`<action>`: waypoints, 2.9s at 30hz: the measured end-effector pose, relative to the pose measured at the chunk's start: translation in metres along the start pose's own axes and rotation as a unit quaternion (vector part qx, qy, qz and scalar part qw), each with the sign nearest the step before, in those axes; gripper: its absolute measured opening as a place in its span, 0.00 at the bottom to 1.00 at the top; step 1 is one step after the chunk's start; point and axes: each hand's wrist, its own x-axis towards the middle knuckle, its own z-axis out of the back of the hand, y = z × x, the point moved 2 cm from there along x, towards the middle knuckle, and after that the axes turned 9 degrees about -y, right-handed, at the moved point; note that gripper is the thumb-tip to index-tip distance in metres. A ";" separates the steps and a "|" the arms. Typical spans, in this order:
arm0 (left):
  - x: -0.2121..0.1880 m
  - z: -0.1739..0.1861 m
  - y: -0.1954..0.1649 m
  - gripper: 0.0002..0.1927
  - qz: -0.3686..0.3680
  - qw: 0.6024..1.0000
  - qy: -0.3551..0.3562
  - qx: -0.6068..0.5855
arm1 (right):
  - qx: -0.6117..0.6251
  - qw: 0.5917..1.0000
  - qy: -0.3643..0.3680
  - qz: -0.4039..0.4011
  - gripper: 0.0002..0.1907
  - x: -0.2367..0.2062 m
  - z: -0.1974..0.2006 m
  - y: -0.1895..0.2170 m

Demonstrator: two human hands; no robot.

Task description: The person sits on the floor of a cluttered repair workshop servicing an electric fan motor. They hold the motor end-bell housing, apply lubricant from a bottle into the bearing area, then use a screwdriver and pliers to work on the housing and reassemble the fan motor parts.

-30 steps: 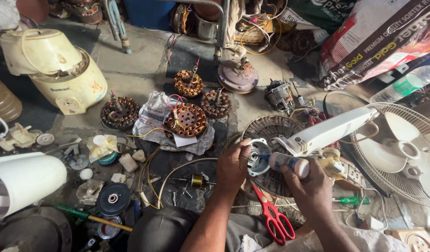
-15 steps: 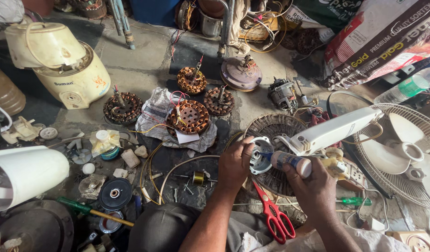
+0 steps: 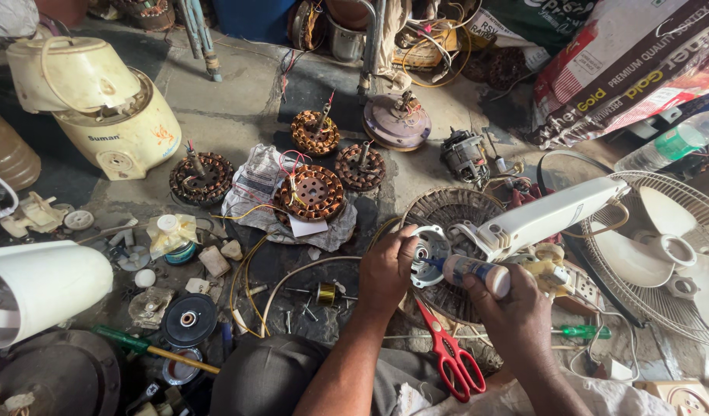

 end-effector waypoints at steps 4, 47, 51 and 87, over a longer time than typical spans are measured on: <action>0.000 -0.001 0.000 0.17 -0.005 1.000 -0.003 -0.005 | -0.002 1.000 -0.003 0.007 0.21 0.002 0.000 0.003; -0.001 0.002 -0.004 0.17 -0.006 1.000 0.005 -0.004 | 0.018 1.000 -0.004 -0.022 0.20 0.000 0.009 0.011; -0.001 0.001 -0.004 0.17 -0.002 1.000 0.005 -0.003 | 0.013 0.999 0.000 -0.031 0.20 0.001 0.009 0.010; -0.001 -0.005 0.011 0.17 0.049 0.998 -0.014 -0.043 | 0.023 0.999 -0.003 -0.036 0.20 -0.001 -0.006 0.007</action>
